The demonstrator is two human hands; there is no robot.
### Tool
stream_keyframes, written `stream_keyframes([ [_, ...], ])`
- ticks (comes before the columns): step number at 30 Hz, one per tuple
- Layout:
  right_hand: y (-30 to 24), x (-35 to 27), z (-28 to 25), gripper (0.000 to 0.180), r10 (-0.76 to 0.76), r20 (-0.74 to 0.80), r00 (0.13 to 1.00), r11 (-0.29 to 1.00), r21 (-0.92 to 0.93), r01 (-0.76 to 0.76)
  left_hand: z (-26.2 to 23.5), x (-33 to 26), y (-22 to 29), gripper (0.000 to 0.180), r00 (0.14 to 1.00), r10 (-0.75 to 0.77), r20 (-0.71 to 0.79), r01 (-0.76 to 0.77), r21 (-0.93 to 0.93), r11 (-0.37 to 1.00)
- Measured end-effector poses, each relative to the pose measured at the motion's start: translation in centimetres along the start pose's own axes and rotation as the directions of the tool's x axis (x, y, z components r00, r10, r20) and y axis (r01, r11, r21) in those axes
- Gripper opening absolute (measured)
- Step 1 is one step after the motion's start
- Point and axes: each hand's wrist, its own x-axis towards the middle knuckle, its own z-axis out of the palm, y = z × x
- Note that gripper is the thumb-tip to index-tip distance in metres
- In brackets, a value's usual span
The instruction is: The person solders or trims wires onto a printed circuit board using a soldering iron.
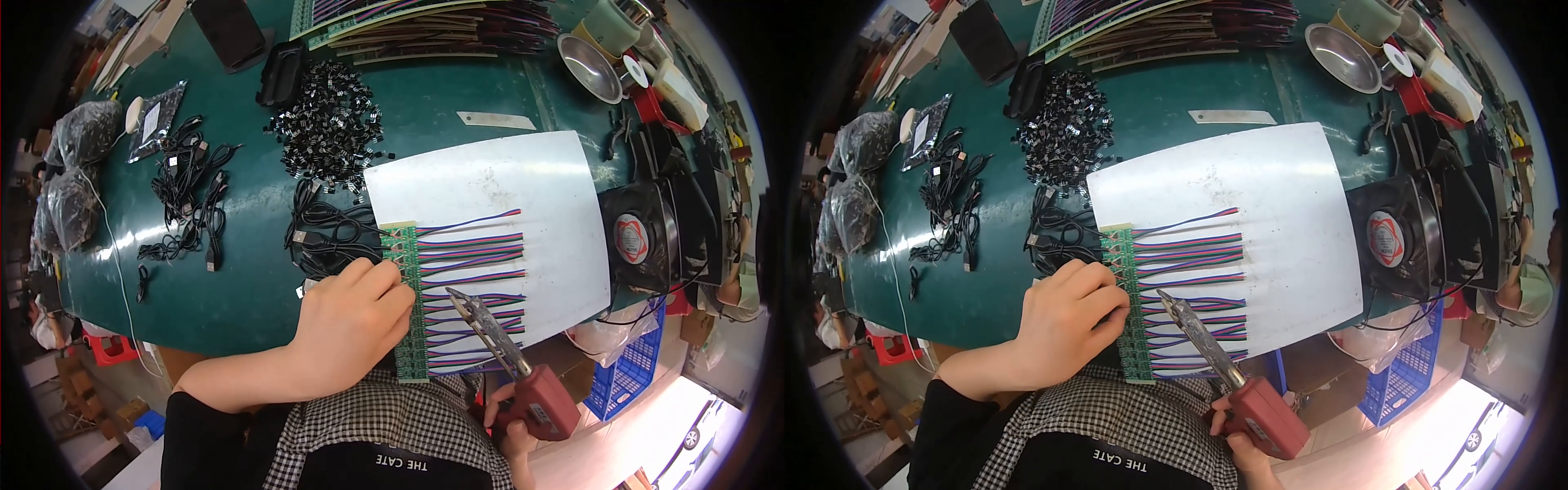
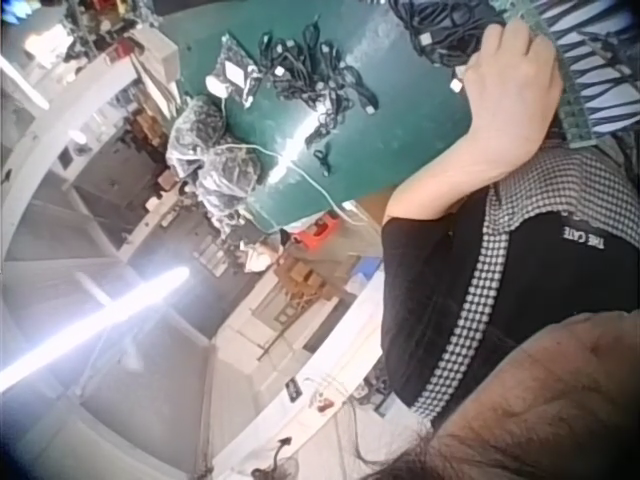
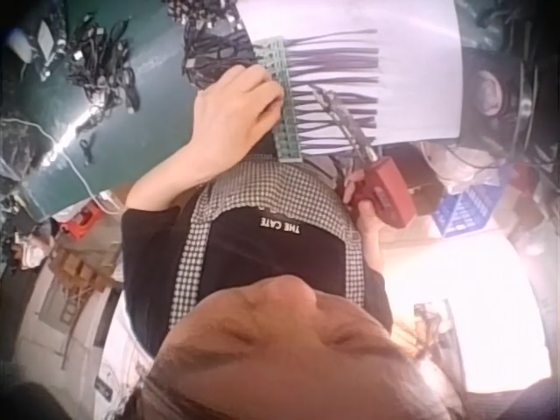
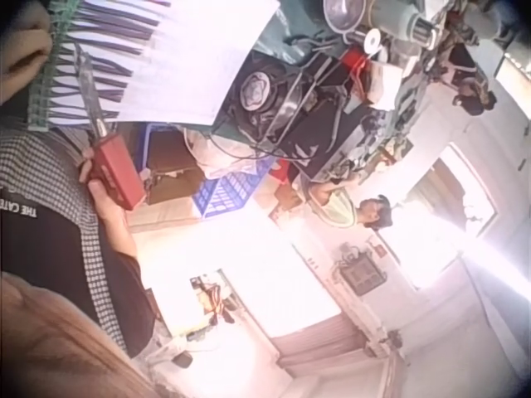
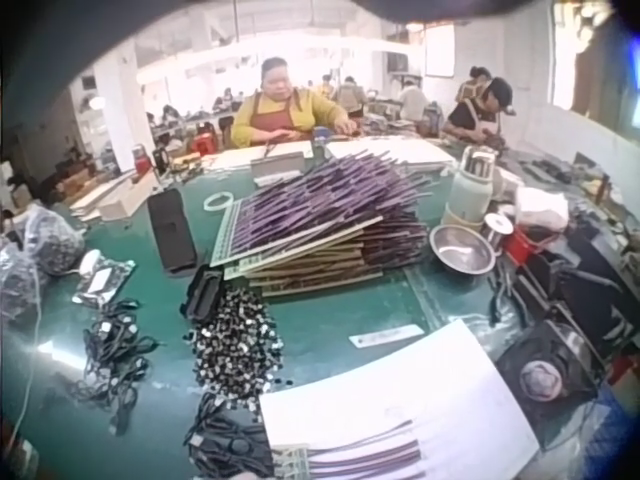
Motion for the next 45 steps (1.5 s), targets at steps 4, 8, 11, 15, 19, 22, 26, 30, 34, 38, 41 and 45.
stream_keyframes([
  [4, 0.3, 0.0, -0.1, 0.067, -0.028, -0.002, 1.000, 1.000, -0.008, 0.028, 0.1, -0.5, -0.3, 0.013, 1.000, 0.023, 0.002, -0.023, -0.065, 0.998],
  [8, 0.5, -0.1, -0.3, 0.068, -0.024, 0.017, 1.000, 1.000, -0.016, 0.024, -0.5, -0.4, -0.9, 0.014, 0.992, 0.062, 0.111, -0.049, -0.119, 0.992],
  [11, 1.2, -0.6, -1.4, 0.066, -0.001, 0.132, 0.991, 0.990, 0.140, -0.018, -0.5, -0.2, -1.4, 0.013, 0.997, 0.058, 0.056, -0.044, -0.220, 0.975],
  [15, 1.2, -0.7, -1.4, 0.066, 0.018, 0.118, 0.993, 0.989, 0.142, -0.035, -0.5, -0.4, -1.8, 0.013, 0.994, 0.087, 0.066, -0.064, -0.291, 0.955],
  [19, 1.2, -0.5, -1.2, 0.065, -0.001, 0.100, 0.995, 0.982, 0.191, -0.018, -0.2, -0.3, -1.5, 0.011, 0.997, 0.057, 0.047, -0.041, -0.298, 0.954],
  [22, 1.2, -0.4, -1.1, 0.067, -0.003, 0.089, 0.996, 0.994, 0.110, -0.007, 0.0, -0.3, -1.4, 0.012, 0.996, 0.071, 0.053, -0.057, -0.232, 0.971],
  [26, 1.1, -0.3, -0.8, 0.070, -0.011, 0.074, 0.997, 1.000, 0.013, 0.010, -0.1, -0.1, -1.6, 0.016, 0.986, 0.136, 0.100, -0.123, -0.125, 0.984],
  [30, 1.3, -0.4, -0.9, 0.074, 0.032, 0.103, 0.994, 0.999, -0.008, -0.031, -0.3, 0.1, -1.8, 0.017, 0.967, 0.226, 0.121, -0.221, -0.050, 0.974],
  [34, 1.4, 0.9, 0.1, 0.087, 0.030, -0.065, 0.997, 0.981, 0.195, -0.017, -0.5, 0.2, -1.5, 0.017, 0.961, 0.242, 0.130, -0.241, -0.026, 0.970],
  [38, 1.5, 1.4, -0.2, 0.105, 0.012, -0.085, 0.996, 0.992, 0.123, -0.002, 0.2, -0.3, -1.9, 0.017, 0.984, 0.158, 0.081, -0.146, -0.144, 0.979],
  [41, 1.0, 1.5, -0.2, 0.107, 0.002, -0.066, 0.998, 0.988, 0.155, 0.008, 0.3, -0.5, -2.0, 0.017, 0.987, 0.158, 0.043, -0.150, -0.146, 0.978],
  [45, -0.4, 2.0, 1.6, 0.109, 0.045, -0.085, 0.995, 0.951, 0.309, -0.017, 0.8, -0.3, -2.5, 0.012, 0.975, 0.216, -0.046, -0.221, -0.169, 0.960],
])
